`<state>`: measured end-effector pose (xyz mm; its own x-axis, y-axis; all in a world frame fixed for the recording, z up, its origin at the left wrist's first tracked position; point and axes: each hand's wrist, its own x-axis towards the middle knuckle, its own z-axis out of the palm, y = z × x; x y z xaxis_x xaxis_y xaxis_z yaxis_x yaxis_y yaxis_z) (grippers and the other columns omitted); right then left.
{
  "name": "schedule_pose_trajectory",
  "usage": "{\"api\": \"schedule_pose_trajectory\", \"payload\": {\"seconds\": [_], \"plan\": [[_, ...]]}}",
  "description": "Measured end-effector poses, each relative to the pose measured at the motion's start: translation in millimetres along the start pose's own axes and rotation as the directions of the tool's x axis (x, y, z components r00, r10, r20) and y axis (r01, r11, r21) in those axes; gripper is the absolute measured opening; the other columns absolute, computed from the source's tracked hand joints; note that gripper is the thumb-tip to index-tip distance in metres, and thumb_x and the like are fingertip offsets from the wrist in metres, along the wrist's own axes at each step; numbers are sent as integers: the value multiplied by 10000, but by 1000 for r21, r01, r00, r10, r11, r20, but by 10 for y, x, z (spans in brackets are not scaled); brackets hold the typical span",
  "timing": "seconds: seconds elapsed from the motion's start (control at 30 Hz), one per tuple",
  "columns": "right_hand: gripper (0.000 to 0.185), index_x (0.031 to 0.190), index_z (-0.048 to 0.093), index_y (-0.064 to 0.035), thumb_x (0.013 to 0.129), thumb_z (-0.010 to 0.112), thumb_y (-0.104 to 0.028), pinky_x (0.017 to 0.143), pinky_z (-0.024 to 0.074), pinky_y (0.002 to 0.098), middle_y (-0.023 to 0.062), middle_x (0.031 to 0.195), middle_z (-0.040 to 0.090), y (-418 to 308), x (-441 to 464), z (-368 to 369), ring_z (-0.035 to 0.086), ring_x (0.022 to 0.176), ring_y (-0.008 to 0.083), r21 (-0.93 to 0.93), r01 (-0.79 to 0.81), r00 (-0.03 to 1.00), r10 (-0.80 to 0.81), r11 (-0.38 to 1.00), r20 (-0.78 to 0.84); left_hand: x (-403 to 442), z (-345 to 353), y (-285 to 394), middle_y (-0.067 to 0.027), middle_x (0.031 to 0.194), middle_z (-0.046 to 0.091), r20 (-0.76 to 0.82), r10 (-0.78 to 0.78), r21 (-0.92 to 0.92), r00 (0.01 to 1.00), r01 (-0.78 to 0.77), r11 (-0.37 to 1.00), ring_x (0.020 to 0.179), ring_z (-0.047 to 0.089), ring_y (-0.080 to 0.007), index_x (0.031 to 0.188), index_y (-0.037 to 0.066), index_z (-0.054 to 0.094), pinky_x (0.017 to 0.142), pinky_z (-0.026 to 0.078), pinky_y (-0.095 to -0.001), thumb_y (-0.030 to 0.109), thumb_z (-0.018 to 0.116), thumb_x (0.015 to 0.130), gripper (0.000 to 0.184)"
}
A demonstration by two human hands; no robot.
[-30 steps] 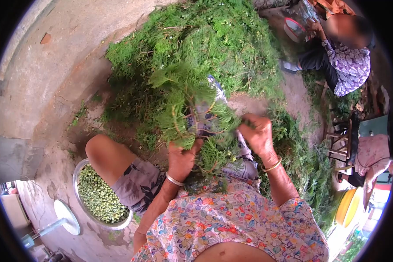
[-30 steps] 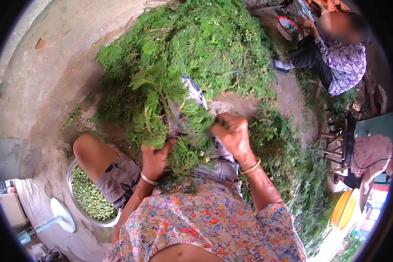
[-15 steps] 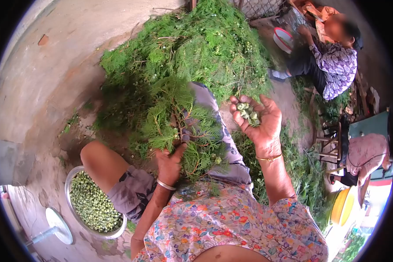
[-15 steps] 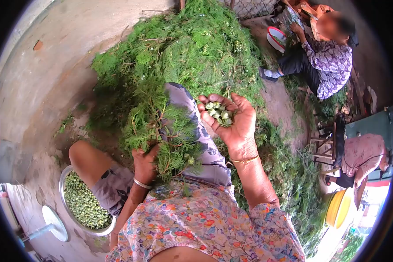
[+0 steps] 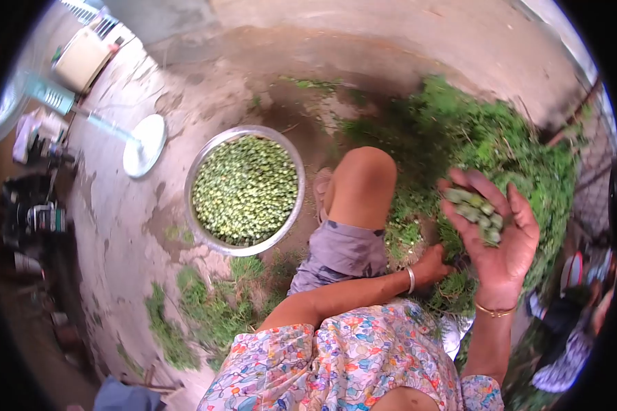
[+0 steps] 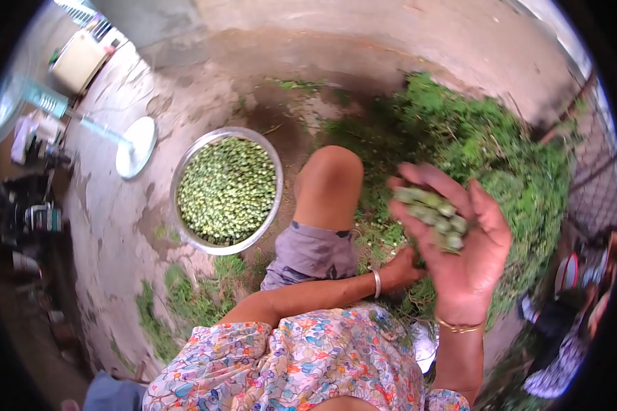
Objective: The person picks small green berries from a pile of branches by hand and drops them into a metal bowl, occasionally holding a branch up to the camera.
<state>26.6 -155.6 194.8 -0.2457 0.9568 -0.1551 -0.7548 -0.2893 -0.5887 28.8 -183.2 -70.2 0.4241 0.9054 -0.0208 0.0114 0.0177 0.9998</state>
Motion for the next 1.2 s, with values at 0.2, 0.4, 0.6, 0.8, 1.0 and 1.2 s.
{"api": "schedule_pose_trajectory", "payload": {"seconds": [0.2,0.4,0.6,0.8,1.0,1.2], "plan": [[809,1353,163,135,915,400,-503,984,343,558,347,1377,239,715,817,962,298,1268,458,-554,137,952,45,821,303,33,-80,19,-186,885,630,17,-119,-192,993,120,974,837,615,-251,990,-52,549,722,489,-374,129,729,667,412],[472,1185,477,84,914,516,-300,895,460,422,234,1177,541,688,811,475,554,1059,349,-233,-109,985,136,966,102,84,-111,40,-186,882,630,19,-165,-255,986,164,953,836,616,-250,984,-58,550,717,488,-376,130,728,666,410],[361,1067,536,87,907,534,-237,765,520,359,213,995,627,177,80,-289,632,910,284,-506,150,985,-171,849,5,-21,-412,402,-129,959,590,88,-216,-362,972,234,902,916,537,-174,1062,-43,541,785,458,-346,141,662,738,391],[234,993,573,77,891,549,-132,647,501,285,161,861,647,-250,-792,-908,638,780,222,-677,274,835,-518,683,-185,-53,-682,851,-51,845,572,207,-358,-770,910,378,514,783,539,-219,979,56,582,647,418,-349,163,512,849,182],[100,891,633,50,830,576,-4,568,486,226,100,770,659,-122,-1194,-1327,596,643,114,-755,130,710,-592,643,-381,15,-693,103,-91,824,519,408,-266,-831,873,476,288,734,466,-235,936,34,537,678,380,-345,407,478,858,386],[147,914,640,32,806,674,-61,540,442,189,8,726,637,16,-1210,-1279,542,602,40,-902,35,697,-658,430,-286,-90,-582,427,-91,789,502,459,-209,-815,863,503,288,695,437,-224,939,37,520,652,367,-345,484,423,869,463]]}}
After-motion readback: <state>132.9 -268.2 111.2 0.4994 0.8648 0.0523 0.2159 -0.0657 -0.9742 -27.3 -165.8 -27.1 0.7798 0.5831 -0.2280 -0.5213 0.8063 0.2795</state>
